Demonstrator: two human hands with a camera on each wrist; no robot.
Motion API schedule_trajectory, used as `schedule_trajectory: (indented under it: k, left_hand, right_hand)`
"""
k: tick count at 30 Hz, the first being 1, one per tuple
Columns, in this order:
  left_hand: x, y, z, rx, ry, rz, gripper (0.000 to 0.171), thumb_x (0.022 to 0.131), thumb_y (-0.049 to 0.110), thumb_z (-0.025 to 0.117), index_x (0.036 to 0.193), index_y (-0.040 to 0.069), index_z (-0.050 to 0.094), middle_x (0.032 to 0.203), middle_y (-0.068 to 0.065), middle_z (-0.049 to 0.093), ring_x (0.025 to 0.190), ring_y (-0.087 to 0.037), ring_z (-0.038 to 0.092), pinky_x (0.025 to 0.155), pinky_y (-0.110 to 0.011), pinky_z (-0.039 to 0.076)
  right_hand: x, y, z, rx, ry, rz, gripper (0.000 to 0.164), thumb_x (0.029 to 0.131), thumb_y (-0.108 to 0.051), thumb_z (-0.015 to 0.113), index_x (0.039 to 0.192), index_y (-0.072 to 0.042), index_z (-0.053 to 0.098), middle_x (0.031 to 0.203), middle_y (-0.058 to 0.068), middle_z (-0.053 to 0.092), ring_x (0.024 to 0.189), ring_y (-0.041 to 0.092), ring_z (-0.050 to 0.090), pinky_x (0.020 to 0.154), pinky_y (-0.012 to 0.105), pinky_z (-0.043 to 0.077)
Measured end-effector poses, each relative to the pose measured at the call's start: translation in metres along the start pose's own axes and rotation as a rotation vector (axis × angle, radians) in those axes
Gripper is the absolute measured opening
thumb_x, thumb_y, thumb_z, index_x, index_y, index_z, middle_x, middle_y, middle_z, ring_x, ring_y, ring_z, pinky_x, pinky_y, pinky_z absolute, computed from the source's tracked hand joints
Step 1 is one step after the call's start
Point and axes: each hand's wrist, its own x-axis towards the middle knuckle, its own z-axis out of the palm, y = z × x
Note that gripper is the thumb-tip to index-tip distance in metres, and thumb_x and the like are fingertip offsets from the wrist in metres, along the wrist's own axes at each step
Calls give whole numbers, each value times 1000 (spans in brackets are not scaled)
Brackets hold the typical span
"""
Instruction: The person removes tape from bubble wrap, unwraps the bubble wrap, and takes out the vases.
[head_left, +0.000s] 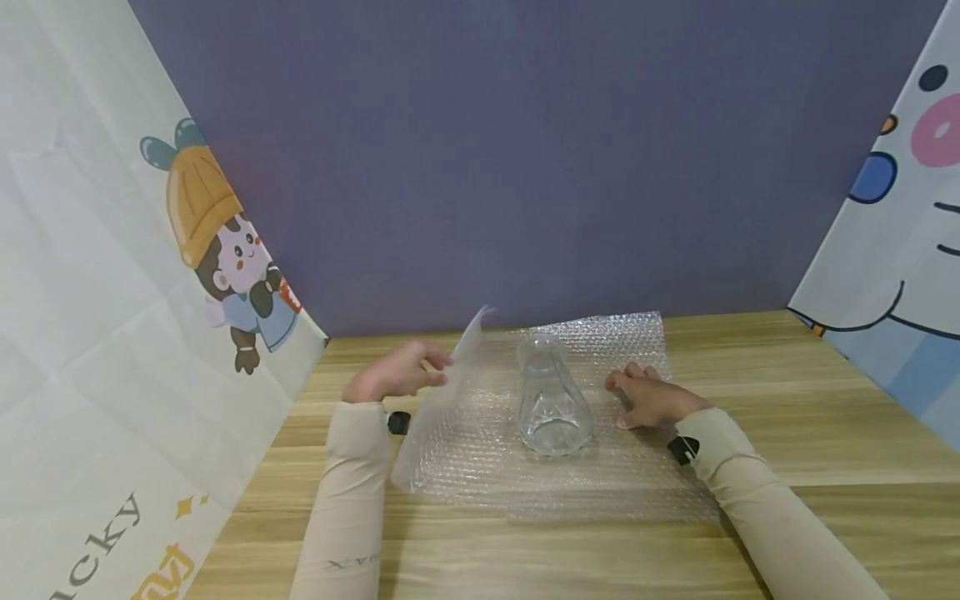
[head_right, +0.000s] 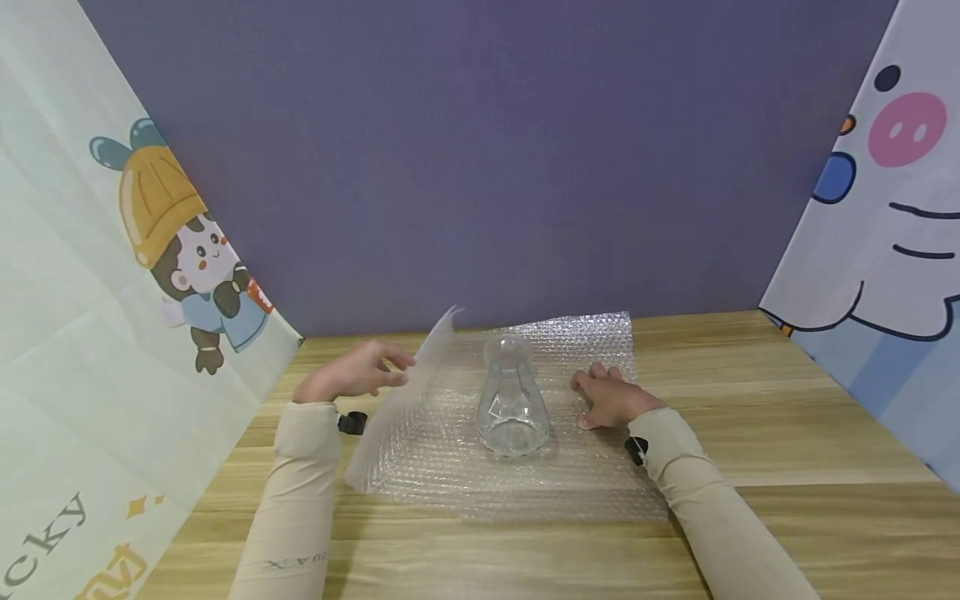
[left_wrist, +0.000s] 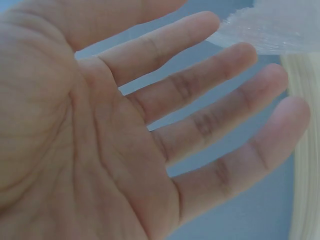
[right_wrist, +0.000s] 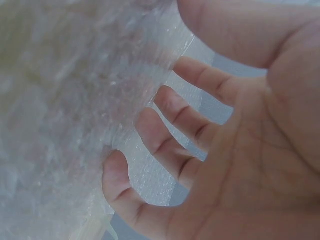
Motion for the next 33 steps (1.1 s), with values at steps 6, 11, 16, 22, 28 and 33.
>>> schedule_trajectory:
  k: [6, 11, 16, 22, 28, 33]
  left_hand:
    - [-2, -8, -3, -24, -3, -46, 38, 99, 18, 67, 134, 2, 66, 140, -18, 64, 119, -31, 66, 84, -42, 62]
    - [-2, -16, -3, -34, -2, -90, 40, 99, 20, 67, 135, 2, 65, 142, -20, 62, 123, -33, 64, 86, -42, 62]
    - [-3, -25, -4, -46, -9, -123, 43, 100, 21, 66, 137, -1, 62, 143, -22, 60, 126, -36, 62, 90, -46, 61]
    - [-3, -36, -4, -62, -25, -171, 51, 101, 28, 65, 141, -2, 57, 147, -24, 56, 129, -38, 60, 96, -50, 58]
    - [-2, -45, -3, -38, -40, -191, 54, 101, 29, 65, 142, -4, 56, 145, -24, 58, 127, -38, 61, 92, -48, 60]
    - [0, -49, -2, -43, -61, -233, 54, 101, 29, 64, 142, -6, 55, 140, -25, 61, 123, -38, 63, 93, -49, 60]
  right_hand:
    - [1, 2, 0, -4, 2, 0, 59, 91, -26, 78, 139, -8, 50, 124, 15, 45, 110, 36, 42, 95, 56, 47]
    - [1, 2, 1, -8, 4, -1, 59, 90, -25, 78, 139, -8, 50, 124, 15, 46, 111, 36, 42, 95, 57, 46]
    - [3, 4, 1, -11, 5, -3, 59, 90, -26, 78, 139, -8, 50, 124, 15, 46, 111, 36, 42, 95, 57, 46]
    - [4, 6, 2, -4, 3, -3, 59, 90, -25, 78, 139, -9, 50, 124, 14, 46, 110, 35, 41, 95, 56, 46]
    - [5, 8, 2, -5, 8, -9, 59, 90, -26, 79, 139, -8, 50, 124, 14, 46, 110, 35, 42, 95, 56, 46]
    - [6, 10, 2, -1, 9, -11, 58, 91, -25, 78, 139, -8, 50, 123, 14, 46, 109, 35, 41, 94, 55, 46]
